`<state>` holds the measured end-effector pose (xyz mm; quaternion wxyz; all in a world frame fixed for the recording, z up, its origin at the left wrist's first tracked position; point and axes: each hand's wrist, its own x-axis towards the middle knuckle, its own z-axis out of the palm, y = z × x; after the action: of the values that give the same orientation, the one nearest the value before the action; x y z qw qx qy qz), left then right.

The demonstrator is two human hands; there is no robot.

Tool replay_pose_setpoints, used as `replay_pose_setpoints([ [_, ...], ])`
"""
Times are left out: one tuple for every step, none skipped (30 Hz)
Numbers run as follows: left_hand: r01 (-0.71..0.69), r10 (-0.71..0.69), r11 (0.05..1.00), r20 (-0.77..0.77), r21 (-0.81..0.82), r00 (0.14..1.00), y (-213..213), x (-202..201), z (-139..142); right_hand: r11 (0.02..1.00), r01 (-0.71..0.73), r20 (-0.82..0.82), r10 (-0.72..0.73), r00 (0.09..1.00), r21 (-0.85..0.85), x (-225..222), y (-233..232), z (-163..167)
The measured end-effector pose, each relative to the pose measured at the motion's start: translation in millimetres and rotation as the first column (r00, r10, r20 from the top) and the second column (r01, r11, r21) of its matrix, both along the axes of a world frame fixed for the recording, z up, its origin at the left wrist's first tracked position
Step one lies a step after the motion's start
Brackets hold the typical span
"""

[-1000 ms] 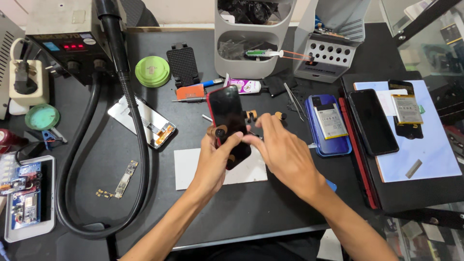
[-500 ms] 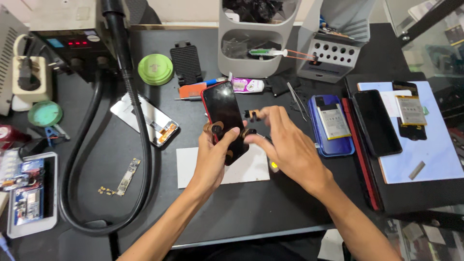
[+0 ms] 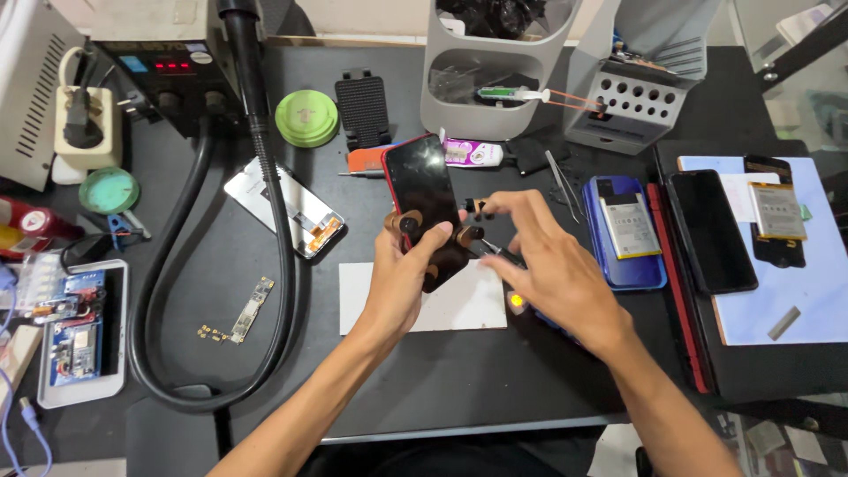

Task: The person scrapes adhesive residue from a smartphone frame using a metal spudger and a heated tool. They then place the frame into a red vacuum clamp and attach a black smartphone screen to it.

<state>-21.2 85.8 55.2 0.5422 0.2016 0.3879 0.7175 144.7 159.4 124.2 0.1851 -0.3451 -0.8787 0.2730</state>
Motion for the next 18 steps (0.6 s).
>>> replay_pose_setpoints([
  [-0.010, 0.010, 1.000, 0.000, -0.008, 1.000, 1, 0, 1, 0.996, 0.058, 0.077, -0.053, 0.996, -0.061, -2, 0, 1],
  [-0.020, 0.020, 1.000, 0.001, -0.017, 1.000, 1, 0, 1, 0.986, 0.120, 0.158, -0.101, 0.982, -0.117, -4, 0, 0],
  [-0.010, 0.009, 1.000, -0.002, -0.009, 1.000, 2, 1, 0, 0.968, 0.188, 0.241, -0.144, 0.960, -0.168, -6, 0, -1],
  [0.003, -0.003, 1.000, -0.006, -0.003, 1.000, 2, 2, -1, 0.982, 0.145, 0.191, -0.121, 0.974, -0.118, -8, 0, -2],
  [0.016, -0.016, 1.000, -0.011, 0.005, 1.000, 2, 2, -3, 0.992, 0.106, 0.140, -0.096, 0.985, -0.065, -10, 0, -4],
  [0.007, -0.007, 1.000, -0.028, 0.009, 1.000, 2, 2, -5, 0.997, 0.070, 0.091, -0.069, 0.993, -0.009, -11, 1, -4],
  [-0.001, 0.002, 1.000, -0.044, 0.014, 0.999, 2, 3, -8, 1.000, -0.010, 0.008, 0.010, 1.000, 0.000, -10, 1, -4],
  [-0.011, 0.012, 1.000, -0.059, 0.017, 0.998, 2, 4, -11, 0.996, -0.090, -0.073, 0.091, 0.993, 0.015, -8, 2, -2],
  [-0.017, 0.019, 0.999, -0.047, 0.031, 0.999, 2, 5, -14, 0.985, -0.170, -0.151, 0.173, 0.973, 0.035, -6, 2, 0],
  [-0.023, 0.025, 0.999, -0.036, 0.046, 0.999, 2, 5, -16, 0.989, -0.150, -0.123, 0.150, 0.981, 0.014, -5, 2, 1],
  [-0.027, 0.029, 0.998, -0.025, 0.063, 0.999, 3, 5, -17, 0.992, -0.127, -0.094, 0.126, 0.988, -0.004, -5, 1, 1],
  [-0.020, 0.021, 0.998, -0.019, 0.061, 1.000, 3, 5, -17, 0.994, -0.104, -0.064, 0.103, 0.993, -0.024, -5, 1, 1],
  [-0.011, 0.012, 0.998, -0.011, 0.057, 1.000, 2, 5, -17, 0.993, -0.119, -0.055, 0.119, 0.991, 0.015, -6, 0, 1],
  [0.001, 0.000, 0.998, -0.005, 0.057, 1.000, 2, 4, -15, 0.990, -0.131, -0.045, 0.133, 0.990, 0.057, -7, 0, -1],
  [-0.008, 0.009, 0.999, -0.003, 0.044, 1.000, 3, 3, -13, 0.985, -0.141, -0.034, 0.145, 0.989, 0.101, -8, 1, -3],
  [-0.016, 0.016, 0.999, 0.002, 0.028, 1.000, 2, 2, -9, 0.987, -0.112, 0.012, 0.112, 0.994, 0.113, -6, 2, -6],
  [-0.025, 0.025, 1.000, 0.008, 0.011, 1.000, 0, 2, -5, 0.989, -0.086, 0.059, 0.079, 0.995, 0.124, -3, 4, -8],
  [-0.003, 0.003, 1.000, 0.021, -0.016, 1.000, -1, 0, 0, 0.989, -0.061, 0.103, 0.047, 0.994, 0.136, 0, 8, -11],
])
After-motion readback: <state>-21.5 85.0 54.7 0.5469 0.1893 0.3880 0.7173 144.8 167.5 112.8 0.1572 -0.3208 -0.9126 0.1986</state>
